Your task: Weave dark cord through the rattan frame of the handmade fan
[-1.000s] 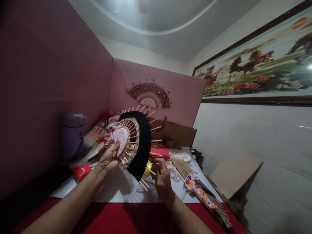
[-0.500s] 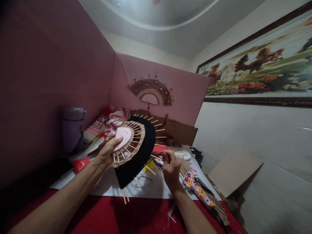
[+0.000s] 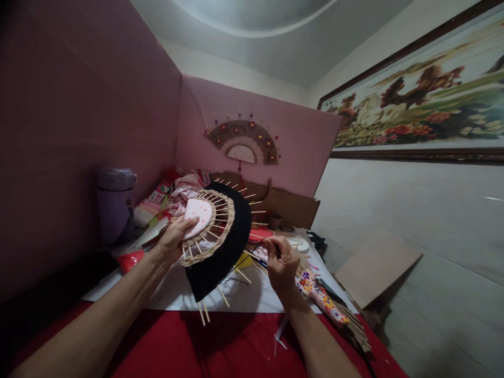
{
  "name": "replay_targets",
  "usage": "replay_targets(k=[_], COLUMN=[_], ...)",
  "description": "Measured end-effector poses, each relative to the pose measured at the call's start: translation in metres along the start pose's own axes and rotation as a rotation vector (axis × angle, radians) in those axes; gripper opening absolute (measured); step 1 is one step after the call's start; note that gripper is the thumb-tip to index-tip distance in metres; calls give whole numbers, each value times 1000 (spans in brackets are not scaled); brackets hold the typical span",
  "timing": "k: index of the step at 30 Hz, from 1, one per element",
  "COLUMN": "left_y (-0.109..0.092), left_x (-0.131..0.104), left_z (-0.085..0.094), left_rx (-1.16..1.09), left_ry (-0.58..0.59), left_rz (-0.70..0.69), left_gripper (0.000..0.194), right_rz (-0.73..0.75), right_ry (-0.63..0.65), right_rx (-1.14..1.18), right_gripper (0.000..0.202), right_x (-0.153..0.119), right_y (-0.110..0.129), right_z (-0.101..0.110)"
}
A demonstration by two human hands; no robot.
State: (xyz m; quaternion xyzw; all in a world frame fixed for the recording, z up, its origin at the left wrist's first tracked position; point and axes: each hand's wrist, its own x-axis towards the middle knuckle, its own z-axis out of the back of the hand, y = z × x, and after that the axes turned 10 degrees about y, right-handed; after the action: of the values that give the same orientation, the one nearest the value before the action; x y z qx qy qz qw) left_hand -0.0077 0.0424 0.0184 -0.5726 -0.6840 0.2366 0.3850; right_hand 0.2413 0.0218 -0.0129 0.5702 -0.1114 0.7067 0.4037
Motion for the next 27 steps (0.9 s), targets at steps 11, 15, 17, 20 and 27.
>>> replay_targets(k=[11,15,17,20,27], left_y=[0,0,0,1,3], left_x=[-2,-1,0,2,4], left_z=[-2,0,1,3,5], left_rx=[-13,-19,0,19,-10], left_ry=[-9,-26,-21,-17,-46], left_rz=[47,38,6,-21,-44], left_gripper=[28,29,28,28,31], right_rz=[44,21,3,-17,-73], right_ry=[54,35,9,-34,-49], right_rx=[22,5,4,-5,23], right_gripper=[10,10,10,12,14], right_x=[2,1,1,1,3], right_y=[3,3,3,5,10], right_z=[1,1,1,1,3])
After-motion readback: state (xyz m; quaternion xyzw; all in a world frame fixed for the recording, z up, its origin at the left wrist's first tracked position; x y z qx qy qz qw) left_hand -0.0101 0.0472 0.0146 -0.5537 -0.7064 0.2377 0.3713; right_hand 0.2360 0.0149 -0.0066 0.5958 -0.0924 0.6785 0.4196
